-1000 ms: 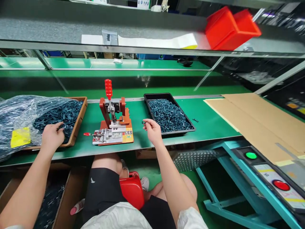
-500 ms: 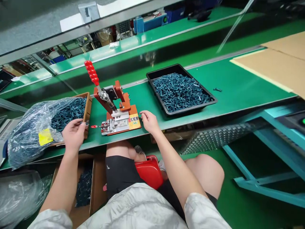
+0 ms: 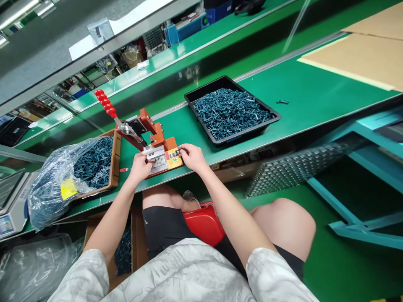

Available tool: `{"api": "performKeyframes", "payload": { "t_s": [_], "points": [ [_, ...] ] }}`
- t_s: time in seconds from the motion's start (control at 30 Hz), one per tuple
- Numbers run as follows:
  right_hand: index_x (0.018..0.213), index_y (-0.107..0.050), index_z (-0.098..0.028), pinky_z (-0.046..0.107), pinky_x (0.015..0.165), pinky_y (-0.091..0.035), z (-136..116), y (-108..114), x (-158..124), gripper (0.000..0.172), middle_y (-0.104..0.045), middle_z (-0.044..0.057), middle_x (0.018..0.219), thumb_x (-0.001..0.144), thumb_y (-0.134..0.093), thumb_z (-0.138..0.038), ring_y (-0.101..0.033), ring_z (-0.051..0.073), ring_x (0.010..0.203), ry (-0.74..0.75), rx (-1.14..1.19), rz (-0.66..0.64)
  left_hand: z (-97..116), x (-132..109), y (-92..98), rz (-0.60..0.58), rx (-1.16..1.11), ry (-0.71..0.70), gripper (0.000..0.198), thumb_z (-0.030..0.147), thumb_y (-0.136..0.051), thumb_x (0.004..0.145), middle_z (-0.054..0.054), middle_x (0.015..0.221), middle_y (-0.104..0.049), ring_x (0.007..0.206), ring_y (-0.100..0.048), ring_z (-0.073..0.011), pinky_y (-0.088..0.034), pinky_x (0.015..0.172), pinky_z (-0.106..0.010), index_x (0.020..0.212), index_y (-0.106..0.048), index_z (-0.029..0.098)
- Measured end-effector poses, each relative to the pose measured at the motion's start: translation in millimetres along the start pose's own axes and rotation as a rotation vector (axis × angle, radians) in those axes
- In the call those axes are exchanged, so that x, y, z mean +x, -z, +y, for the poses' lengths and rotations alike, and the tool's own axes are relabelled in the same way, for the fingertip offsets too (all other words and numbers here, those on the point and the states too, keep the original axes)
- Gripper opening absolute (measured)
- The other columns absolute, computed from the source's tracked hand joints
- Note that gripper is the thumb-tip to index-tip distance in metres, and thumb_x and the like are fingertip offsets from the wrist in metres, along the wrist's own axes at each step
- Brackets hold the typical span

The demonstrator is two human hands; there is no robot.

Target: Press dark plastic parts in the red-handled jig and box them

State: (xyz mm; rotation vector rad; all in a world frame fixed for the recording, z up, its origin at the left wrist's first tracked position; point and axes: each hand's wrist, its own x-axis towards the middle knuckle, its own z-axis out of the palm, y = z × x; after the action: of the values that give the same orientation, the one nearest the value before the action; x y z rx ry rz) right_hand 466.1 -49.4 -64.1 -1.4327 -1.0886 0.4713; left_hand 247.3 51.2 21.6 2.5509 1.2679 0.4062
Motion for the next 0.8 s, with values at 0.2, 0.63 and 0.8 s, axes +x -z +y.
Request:
{"api": "performKeyframes", "payload": {
  "t_s": [0.2, 0.63, 0.8],
  "points": [
    [0.097, -0.075, -0.023, 0.037, 0.084, -0.062, 1.9, -1.7, -0.5, 0.019, -0.078, 0.003, 0.089, 0.089, -0.058, -0.024, -0.076, 0.023, 0.085, -0.012, 0.010, -0.003, 4.0, -9.3, -8.6, 0.016, -0.039, 0.037, 0.025, 0.021, -0.057, 0.087, -0.013, 0.114, -0.076, 0.117, -0.066, -0.0330, -0.052, 0.105, -0.046, 0.098, -0.079, 0.016],
    [0.095, -0.070, -0.023, 0.037, 0.078, -0.060, 1.8, 0.7, -5.4, 0.016, -0.076, 0.004, 0.085, 0.087, -0.061, -0.034, -0.074, 0.023, 0.080, -0.044, 0.001, -0.073, 6.8, 2.0, -4.4, -0.123, 0.079, 0.126, 0.029, 0.032, -0.062, 0.086, -0.014, 0.113, -0.078, 0.114, -0.069, -0.0372, -0.055, 0.099, -0.044, 0.105, -0.082, 0.021],
    [0.094, -0.070, -0.022, 0.038, 0.078, -0.061, -8.6, -9.4, -1.1, 0.017, -0.073, 0.006, 0.085, 0.087, -0.060, -0.034, -0.072, 0.024, 0.079, -0.048, 0.007, -0.161, -1.3, 0.3, 2.8, -0.210, 0.076, 0.007, 0.035, 0.047, -0.074, 0.079, -0.013, 0.113, -0.077, 0.116, -0.067, -0.0382, -0.054, 0.098, -0.045, 0.102, -0.082, 0.022]
  ]
}}
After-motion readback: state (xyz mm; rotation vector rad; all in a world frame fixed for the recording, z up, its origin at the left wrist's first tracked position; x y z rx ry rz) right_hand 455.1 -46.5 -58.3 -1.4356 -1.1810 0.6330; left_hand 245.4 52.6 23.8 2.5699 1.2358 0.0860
